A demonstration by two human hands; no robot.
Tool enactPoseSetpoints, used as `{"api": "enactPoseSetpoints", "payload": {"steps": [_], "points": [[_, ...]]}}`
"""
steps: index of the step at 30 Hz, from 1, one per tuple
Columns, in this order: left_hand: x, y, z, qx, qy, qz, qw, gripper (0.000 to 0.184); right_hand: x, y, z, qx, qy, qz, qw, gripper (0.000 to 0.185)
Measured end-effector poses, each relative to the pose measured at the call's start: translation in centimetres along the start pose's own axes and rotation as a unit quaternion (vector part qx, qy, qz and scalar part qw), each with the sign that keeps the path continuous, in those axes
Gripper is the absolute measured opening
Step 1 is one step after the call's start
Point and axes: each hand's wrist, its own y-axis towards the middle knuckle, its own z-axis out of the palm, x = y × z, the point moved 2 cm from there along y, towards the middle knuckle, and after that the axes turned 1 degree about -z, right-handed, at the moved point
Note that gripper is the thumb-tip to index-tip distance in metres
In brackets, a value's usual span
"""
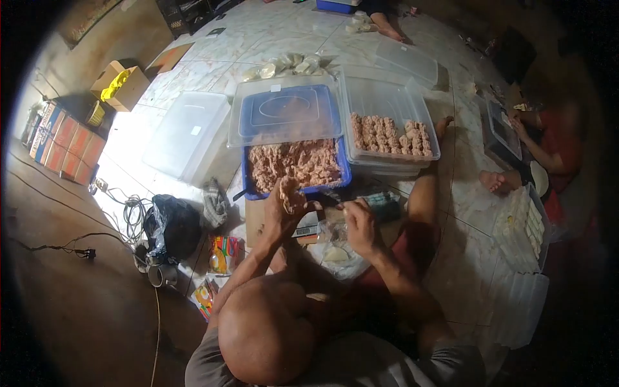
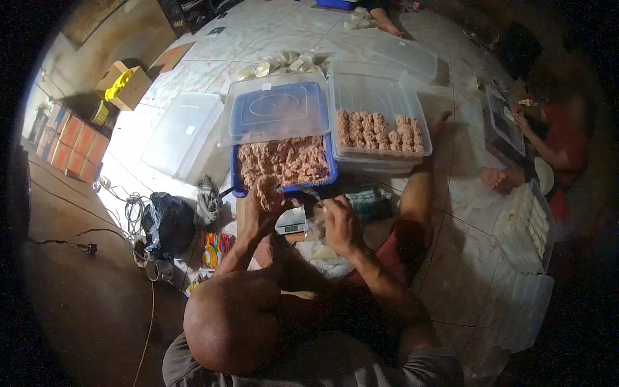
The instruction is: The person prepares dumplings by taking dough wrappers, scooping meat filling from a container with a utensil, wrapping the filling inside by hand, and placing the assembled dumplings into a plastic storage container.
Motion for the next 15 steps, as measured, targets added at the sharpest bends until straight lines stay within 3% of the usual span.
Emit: {"api": "enactPoseSetpoints", "payload": {"steps": [1, 2, 3, 4, 5, 6, 7, 8, 10, 11, 12, 14, 15], "points": [[-1.5, 0.1, -0.7, 0.033, -0.07, -0.057, 0.995, 0.035, -1.0, -0.8, 0.3, 0.003, 0.001, 0.005, 1.0, 0.016], [-2.9, 0.5, -1.3, 0.065, -0.141, -0.111, 0.982, 0.032, -2.5, -1.7, 0.9, 0.062, 0.088, 0.077, 0.991, 0.016], [-3.1, 0.9, -1.6, 0.076, -0.148, -0.132, 0.977, 0.029, -2.9, -2.2, 1.2, 0.118, 0.172, 0.146, 0.967, 0.017], [-3.3, 1.2, -1.9, 0.087, -0.154, -0.153, 0.972, 0.027, -2.9, -2.8, 1.5, 0.117, 0.17, 0.146, 0.968, 0.017], [-3.3, 1.3, -1.8, 0.08, -0.386, -0.255, 0.883, 0.025, -2.2, -3.2, 2.1, 0.131, 0.28, 0.19, 0.932, 0.018], [-3.2, 1.3, -1.6, 0.067, -0.589, -0.339, 0.731, 0.024, -1.7, -3.8, 2.8, 0.144, 0.387, 0.231, 0.881, 0.022], [-3.0, 1.4, -1.6, 0.068, -0.589, -0.337, 0.731, 0.024, -1.5, -4.2, 3.4, 0.154, 0.447, 0.232, 0.85, 0.026], [-2.7, 1.4, -1.7, 0.066, -0.51, -0.25, 0.82, 0.025, -1.5, -4.0, 3.8, 0.154, 0.446, 0.233, 0.85, 0.026], [-1.8, 0.8, -2.0, 0.055, -0.32, -0.064, 0.944, 0.029, -1.2, -4.0, 4.7, 0.146, 0.404, 0.183, 0.884, 0.018], [-1.1, 1.0, -2.0, 0.098, -0.122, 0.069, 0.985, 0.032, 0.0, -3.5, 5.2, 0.095, 0.315, 0.092, 0.94, 0.016], [-0.2, 0.5, -1.6, 0.096, -0.122, 0.068, 0.985, 0.032, 0.2, -3.4, 5.3, 0.097, 0.314, 0.092, 0.94, 0.016], [1.3, -0.2, -1.0, 0.123, -0.182, -0.096, 0.971, 0.035, 1.0, -2.4, 4.7, -0.029, 0.048, -0.096, 0.994, 0.014], [1.1, -0.3, -1.0, 0.081, -0.115, -0.108, 0.984, 0.043, 0.6, -2.5, 4.1, 0.027, 0.034, 0.007, 0.999, 0.012]]}}
